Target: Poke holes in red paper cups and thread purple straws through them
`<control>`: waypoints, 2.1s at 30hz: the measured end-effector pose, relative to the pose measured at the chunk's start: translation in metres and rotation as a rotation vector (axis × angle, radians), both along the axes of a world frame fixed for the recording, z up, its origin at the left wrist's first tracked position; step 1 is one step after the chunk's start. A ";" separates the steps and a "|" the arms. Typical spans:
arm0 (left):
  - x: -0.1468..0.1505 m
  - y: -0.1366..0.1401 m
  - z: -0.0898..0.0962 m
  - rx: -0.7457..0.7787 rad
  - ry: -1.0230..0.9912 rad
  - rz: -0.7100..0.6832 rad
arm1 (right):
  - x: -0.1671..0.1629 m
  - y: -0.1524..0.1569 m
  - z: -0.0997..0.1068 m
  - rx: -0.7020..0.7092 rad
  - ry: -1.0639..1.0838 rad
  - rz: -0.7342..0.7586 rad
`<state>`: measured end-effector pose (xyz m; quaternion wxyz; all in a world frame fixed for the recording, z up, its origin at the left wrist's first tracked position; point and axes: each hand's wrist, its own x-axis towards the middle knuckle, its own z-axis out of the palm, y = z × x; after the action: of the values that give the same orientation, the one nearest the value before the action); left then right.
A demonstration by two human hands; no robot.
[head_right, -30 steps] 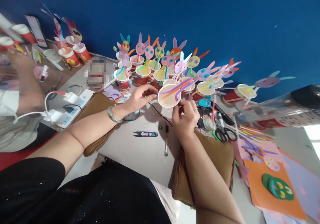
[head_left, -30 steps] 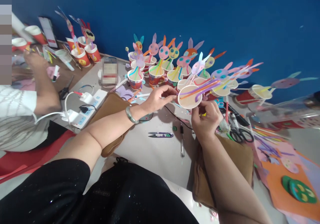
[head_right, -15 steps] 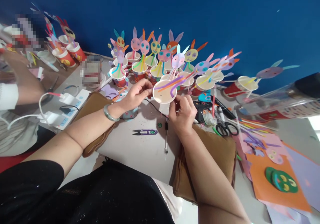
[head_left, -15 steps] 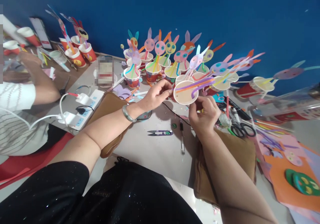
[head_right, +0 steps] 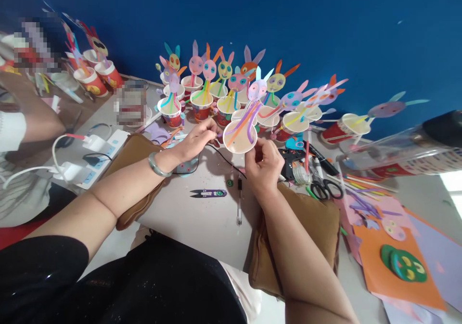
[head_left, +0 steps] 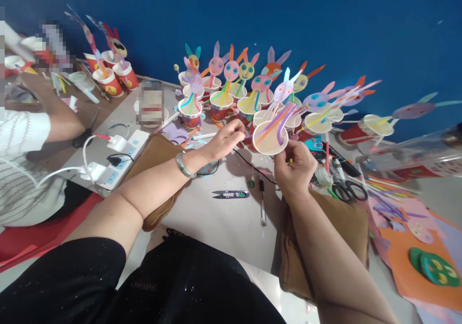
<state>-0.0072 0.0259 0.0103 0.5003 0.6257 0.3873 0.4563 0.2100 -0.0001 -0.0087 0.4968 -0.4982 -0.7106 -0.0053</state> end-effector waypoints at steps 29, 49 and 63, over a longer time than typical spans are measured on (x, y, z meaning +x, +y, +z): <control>0.006 -0.003 -0.003 -0.155 -0.195 -0.259 | -0.001 -0.003 0.008 0.136 -0.155 0.296; 0.010 -0.003 -0.016 0.098 0.064 -0.278 | 0.003 -0.011 0.028 0.012 0.083 0.220; 0.009 -0.005 -0.017 0.219 0.066 -0.289 | -0.001 -0.028 0.050 0.078 -0.187 0.181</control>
<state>0.0013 0.0205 -0.0066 0.4766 0.7402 0.2578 0.3981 0.2089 -0.0284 0.0416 0.4459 -0.4097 -0.7951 -0.0348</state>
